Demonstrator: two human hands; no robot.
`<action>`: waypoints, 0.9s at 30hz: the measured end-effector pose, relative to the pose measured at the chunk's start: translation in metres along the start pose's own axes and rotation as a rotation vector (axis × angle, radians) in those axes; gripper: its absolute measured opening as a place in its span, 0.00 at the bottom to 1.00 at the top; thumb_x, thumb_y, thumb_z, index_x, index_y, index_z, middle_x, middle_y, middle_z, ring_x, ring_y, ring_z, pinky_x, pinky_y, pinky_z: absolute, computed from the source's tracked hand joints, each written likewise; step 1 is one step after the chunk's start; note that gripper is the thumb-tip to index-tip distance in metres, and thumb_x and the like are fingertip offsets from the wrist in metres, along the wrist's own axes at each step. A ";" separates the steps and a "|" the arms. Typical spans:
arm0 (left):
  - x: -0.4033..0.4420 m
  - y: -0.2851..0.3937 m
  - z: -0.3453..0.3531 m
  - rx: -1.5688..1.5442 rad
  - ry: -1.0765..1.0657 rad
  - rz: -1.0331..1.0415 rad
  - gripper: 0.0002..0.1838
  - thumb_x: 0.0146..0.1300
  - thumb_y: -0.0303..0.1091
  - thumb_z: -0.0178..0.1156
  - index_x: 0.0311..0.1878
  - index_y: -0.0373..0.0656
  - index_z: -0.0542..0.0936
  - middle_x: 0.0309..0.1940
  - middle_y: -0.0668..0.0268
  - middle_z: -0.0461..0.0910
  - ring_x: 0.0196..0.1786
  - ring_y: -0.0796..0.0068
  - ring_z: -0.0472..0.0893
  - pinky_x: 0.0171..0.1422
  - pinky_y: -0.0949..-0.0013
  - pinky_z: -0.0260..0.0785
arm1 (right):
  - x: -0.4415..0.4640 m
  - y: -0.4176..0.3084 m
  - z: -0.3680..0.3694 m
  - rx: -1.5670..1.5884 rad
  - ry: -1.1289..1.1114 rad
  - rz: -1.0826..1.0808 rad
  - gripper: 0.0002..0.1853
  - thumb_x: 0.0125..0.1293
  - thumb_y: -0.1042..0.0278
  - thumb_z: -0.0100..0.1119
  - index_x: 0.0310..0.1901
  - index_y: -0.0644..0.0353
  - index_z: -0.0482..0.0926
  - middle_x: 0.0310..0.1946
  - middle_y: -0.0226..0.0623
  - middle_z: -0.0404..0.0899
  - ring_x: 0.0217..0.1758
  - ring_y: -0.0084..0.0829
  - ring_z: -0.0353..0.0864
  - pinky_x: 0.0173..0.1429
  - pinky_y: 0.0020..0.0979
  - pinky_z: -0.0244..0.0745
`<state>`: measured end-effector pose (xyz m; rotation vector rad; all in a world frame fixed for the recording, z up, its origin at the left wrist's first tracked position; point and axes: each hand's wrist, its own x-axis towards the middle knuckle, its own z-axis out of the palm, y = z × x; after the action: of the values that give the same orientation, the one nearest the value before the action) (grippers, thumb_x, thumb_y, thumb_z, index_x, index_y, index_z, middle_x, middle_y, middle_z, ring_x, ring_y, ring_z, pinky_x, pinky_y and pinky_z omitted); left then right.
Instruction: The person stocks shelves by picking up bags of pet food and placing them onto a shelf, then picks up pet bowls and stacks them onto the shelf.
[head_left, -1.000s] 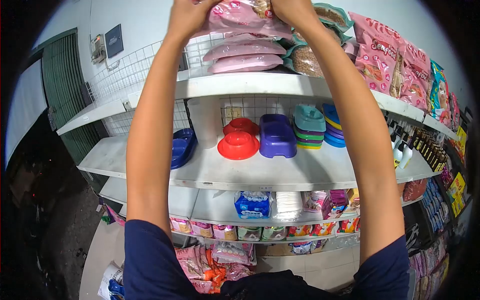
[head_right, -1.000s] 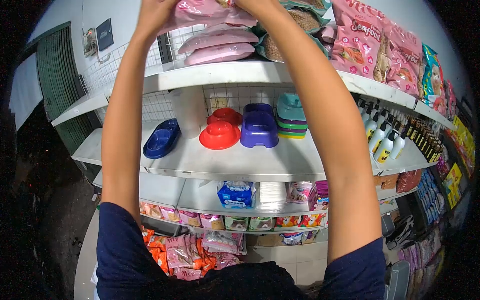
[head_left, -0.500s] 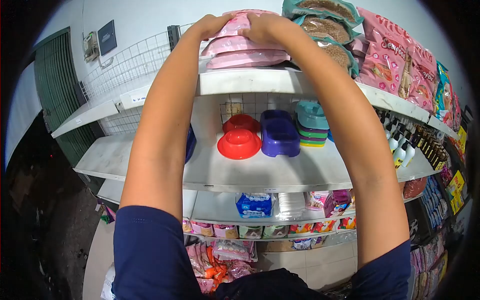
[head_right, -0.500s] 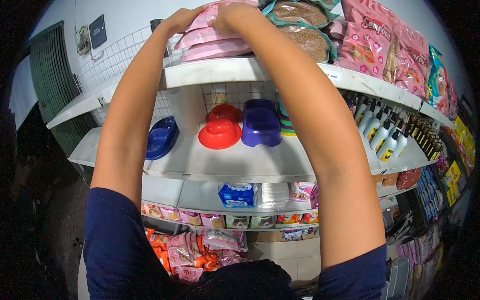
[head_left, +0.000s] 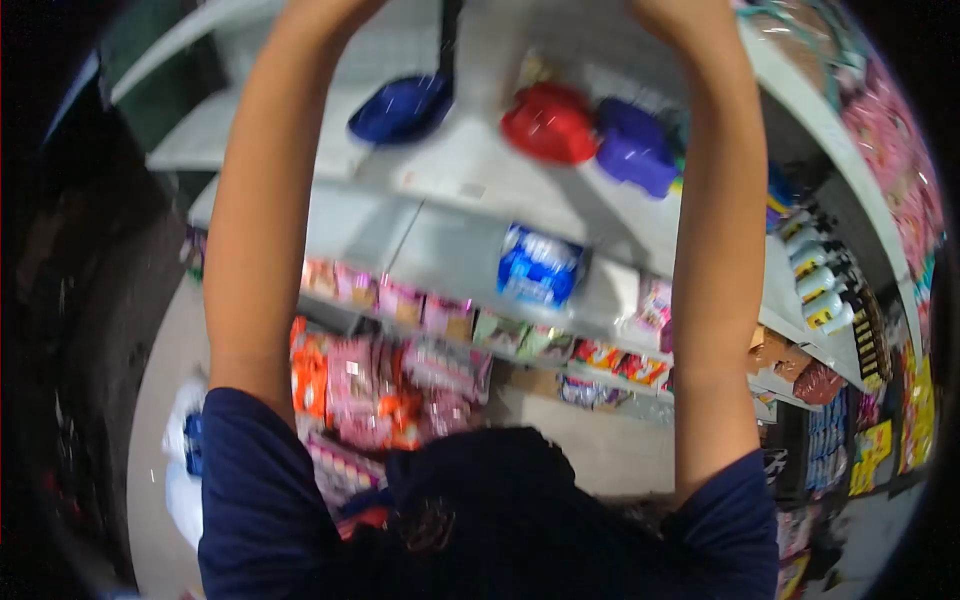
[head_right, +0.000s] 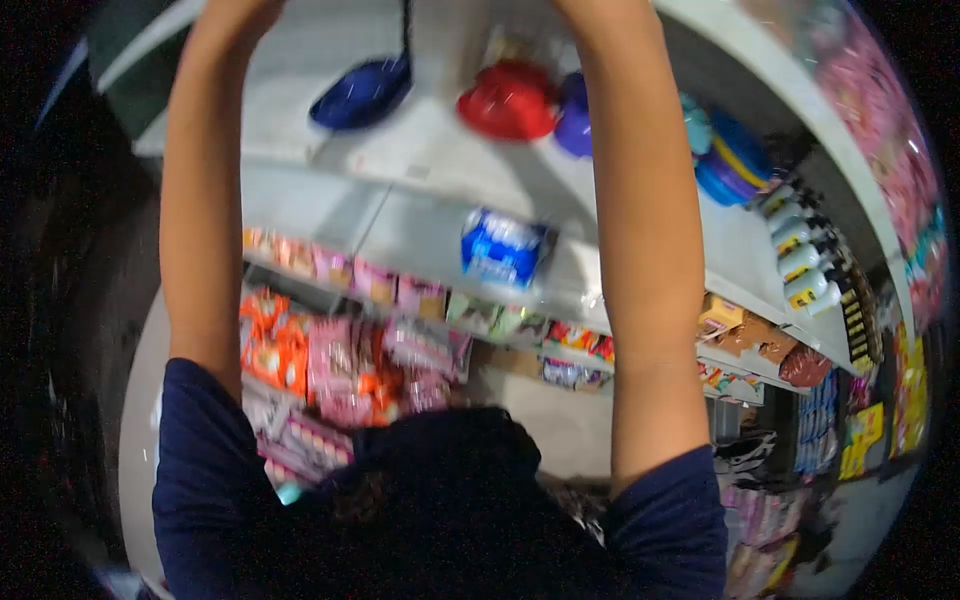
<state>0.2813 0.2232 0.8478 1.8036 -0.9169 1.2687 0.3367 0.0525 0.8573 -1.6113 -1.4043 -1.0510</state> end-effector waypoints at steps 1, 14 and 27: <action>-0.038 0.023 -0.002 -0.069 0.134 -0.133 0.23 0.71 0.42 0.54 0.61 0.34 0.75 0.53 0.58 0.80 0.54 0.71 0.80 0.57 0.71 0.71 | -0.025 -0.030 0.015 0.170 -0.042 0.027 0.24 0.69 0.59 0.54 0.60 0.67 0.73 0.56 0.50 0.77 0.60 0.39 0.76 0.63 0.33 0.69; -0.368 0.146 -0.064 0.327 0.901 -0.972 0.25 0.71 0.37 0.53 0.67 0.35 0.68 0.60 0.54 0.74 0.60 0.63 0.77 0.60 0.66 0.71 | -0.203 -0.130 0.273 1.708 -0.549 0.650 0.27 0.74 0.61 0.49 0.67 0.69 0.63 0.60 0.47 0.72 0.57 0.33 0.78 0.58 0.29 0.74; -0.619 0.132 0.024 0.399 1.228 -1.538 0.23 0.71 0.34 0.53 0.67 0.39 0.67 0.60 0.61 0.76 0.60 0.70 0.77 0.61 0.68 0.69 | -0.430 -0.134 0.403 1.654 -1.100 1.100 0.22 0.74 0.63 0.48 0.66 0.60 0.66 0.60 0.44 0.74 0.59 0.33 0.77 0.58 0.32 0.75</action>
<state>0.0183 0.2256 0.2713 0.9678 1.2480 1.0500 0.2200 0.2726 0.3073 -1.0608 -0.9354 1.5106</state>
